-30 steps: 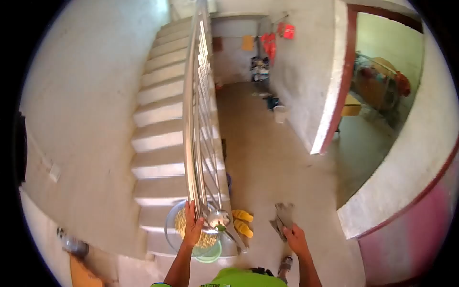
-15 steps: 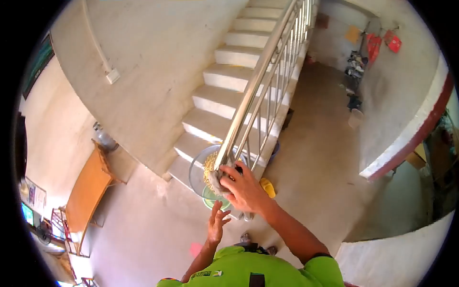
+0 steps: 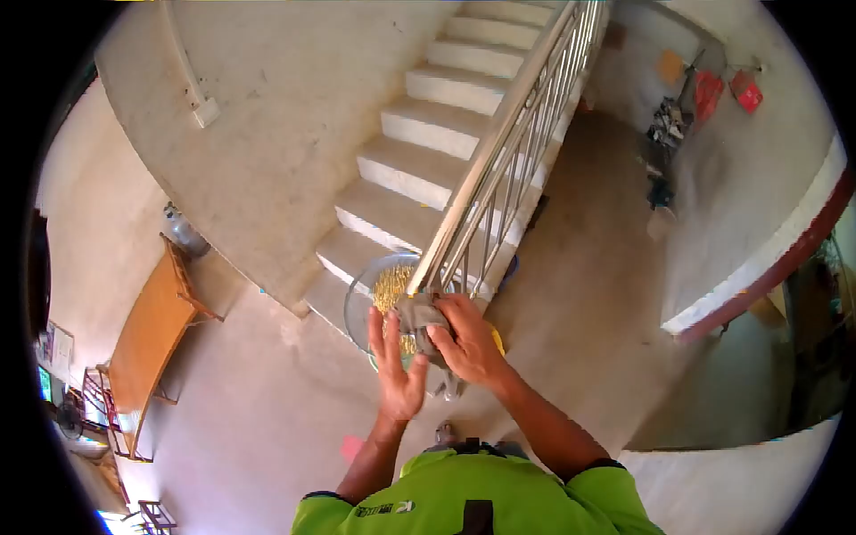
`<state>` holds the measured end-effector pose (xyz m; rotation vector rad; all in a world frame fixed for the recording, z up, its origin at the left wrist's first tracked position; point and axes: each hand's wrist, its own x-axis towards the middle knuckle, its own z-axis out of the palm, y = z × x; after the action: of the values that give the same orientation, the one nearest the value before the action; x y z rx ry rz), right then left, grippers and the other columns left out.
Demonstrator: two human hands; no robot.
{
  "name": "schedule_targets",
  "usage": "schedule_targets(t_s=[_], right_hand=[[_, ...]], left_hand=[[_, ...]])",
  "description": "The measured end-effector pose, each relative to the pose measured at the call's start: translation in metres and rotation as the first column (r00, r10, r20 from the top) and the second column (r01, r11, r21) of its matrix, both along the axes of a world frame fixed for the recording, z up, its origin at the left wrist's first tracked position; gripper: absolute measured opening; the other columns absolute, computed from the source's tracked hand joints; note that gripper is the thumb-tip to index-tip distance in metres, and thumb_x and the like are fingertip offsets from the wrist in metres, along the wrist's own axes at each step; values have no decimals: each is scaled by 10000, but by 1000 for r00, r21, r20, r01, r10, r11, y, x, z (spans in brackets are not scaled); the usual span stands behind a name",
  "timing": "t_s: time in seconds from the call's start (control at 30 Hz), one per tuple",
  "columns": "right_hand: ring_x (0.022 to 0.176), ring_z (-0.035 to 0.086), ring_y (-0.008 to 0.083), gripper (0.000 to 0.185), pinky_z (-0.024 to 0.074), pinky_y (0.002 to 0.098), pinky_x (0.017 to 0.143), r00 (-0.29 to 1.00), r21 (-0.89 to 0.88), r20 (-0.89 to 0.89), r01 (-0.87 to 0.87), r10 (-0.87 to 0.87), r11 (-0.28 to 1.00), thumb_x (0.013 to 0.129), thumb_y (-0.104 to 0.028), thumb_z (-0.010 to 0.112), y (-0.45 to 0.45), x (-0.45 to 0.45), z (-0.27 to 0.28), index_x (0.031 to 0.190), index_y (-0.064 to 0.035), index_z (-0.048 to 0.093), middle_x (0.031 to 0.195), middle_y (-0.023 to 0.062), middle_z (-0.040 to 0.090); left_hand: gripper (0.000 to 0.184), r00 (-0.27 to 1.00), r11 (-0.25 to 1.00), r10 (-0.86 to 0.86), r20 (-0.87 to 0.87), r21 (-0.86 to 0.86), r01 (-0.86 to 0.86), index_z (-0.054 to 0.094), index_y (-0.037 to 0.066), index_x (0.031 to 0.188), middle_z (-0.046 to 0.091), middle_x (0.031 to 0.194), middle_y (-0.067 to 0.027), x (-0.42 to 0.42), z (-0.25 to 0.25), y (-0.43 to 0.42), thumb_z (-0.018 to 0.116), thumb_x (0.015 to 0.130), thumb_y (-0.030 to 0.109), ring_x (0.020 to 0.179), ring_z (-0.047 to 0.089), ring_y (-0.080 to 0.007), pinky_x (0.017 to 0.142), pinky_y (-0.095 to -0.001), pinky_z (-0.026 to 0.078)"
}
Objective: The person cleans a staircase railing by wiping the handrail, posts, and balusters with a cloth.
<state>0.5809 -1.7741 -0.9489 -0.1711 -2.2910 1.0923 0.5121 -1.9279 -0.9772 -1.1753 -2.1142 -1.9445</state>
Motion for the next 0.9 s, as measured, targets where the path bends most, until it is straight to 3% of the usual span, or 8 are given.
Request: schedule_targets(t_s=[0.13, 0.3, 0.37, 0.43, 0.6, 0.73, 0.83, 0.9], right_hand=[[1324, 442, 250, 456, 355, 353, 1090, 956, -477, 14, -251, 293, 842, 1064, -327, 412, 21, 22, 1, 1336, 25, 513, 1415, 153, 464], [1369, 403, 261, 491, 294, 356, 1143, 842, -476, 159, -391, 515, 788, 1057, -389, 419, 88, 47, 15, 1357, -17, 529, 1485, 160, 413], [1344, 440, 260, 449, 343, 369, 1116, 922, 57, 243, -324, 302, 944, 1042, -377, 467, 141, 45, 20, 1329, -45, 562, 1457, 166, 450], [1280, 513, 266, 415, 405, 372, 1066, 972, -149, 82, -207, 221, 967, 1019, -346, 529, 184, 43, 52, 1300, -45, 578, 1384, 155, 525], [1113, 613, 311, 317, 467, 388, 970, 963, 107, -270, 26, 4, 994, 964, -317, 610, 296, -28, 87, 1111, -38, 646, 1172, 149, 637], [1045, 614, 374, 342, 457, 437, 934, 957, 419, -288, 110, 17, 902, 955, -323, 609, 343, -117, 134, 1024, 11, 634, 1139, 201, 637], [963, 645, 352, 427, 418, 465, 962, 920, 635, -391, 296, -33, 714, 974, -399, 540, 358, -184, 138, 962, 7, 669, 1023, 192, 686], [804, 661, 355, 526, 427, 451, 926, 957, 767, -89, 243, -276, 593, 997, -450, 451, 350, -195, 125, 811, -29, 705, 832, 203, 700]], left_hand=[[801, 950, 989, -5, -313, -144, -42, 383, 67, 1493, 221, 1539, -296, 22, 3, 26, 758, 814, 268, 1386, 306, -496, 1101, -522, 348], [676, 935, 952, 261, -238, -96, -290, 529, 55, 1304, 412, 1403, -243, 34, -12, 59, 831, 705, 139, 1268, 452, -445, 1028, -497, 434], [638, 886, 913, 364, -288, -80, -401, 570, 88, 1238, 484, 1302, -210, 37, -5, 68, 849, 666, 138, 1146, 538, -414, 932, -471, 499], [553, 868, 887, 430, -249, -63, -457, 572, 43, 1184, 530, 1247, -200, 43, -9, 71, 790, 678, 80, 1125, 542, -399, 963, -468, 466], [194, 711, 716, 689, 141, 27, -698, 649, 8, 961, 638, 890, -121, 63, -30, 79, 720, 808, 105, 838, 622, -223, 761, -343, 498], [233, 650, 688, 527, 548, 175, -705, 653, -26, 950, 641, 782, -20, 67, -30, 75, 700, 886, 194, 692, 543, -92, 616, -268, 471], [236, 607, 615, 482, 632, 248, -748, 657, -20, 943, 637, 797, -26, 60, -40, 78, 699, 894, 207, 708, 541, -91, 621, -259, 460], [224, 548, 561, 703, 454, 121, -819, 652, -10, 989, 657, 781, -50, 62, -49, 77, 674, 910, 198, 702, 587, -164, 646, -306, 479]])
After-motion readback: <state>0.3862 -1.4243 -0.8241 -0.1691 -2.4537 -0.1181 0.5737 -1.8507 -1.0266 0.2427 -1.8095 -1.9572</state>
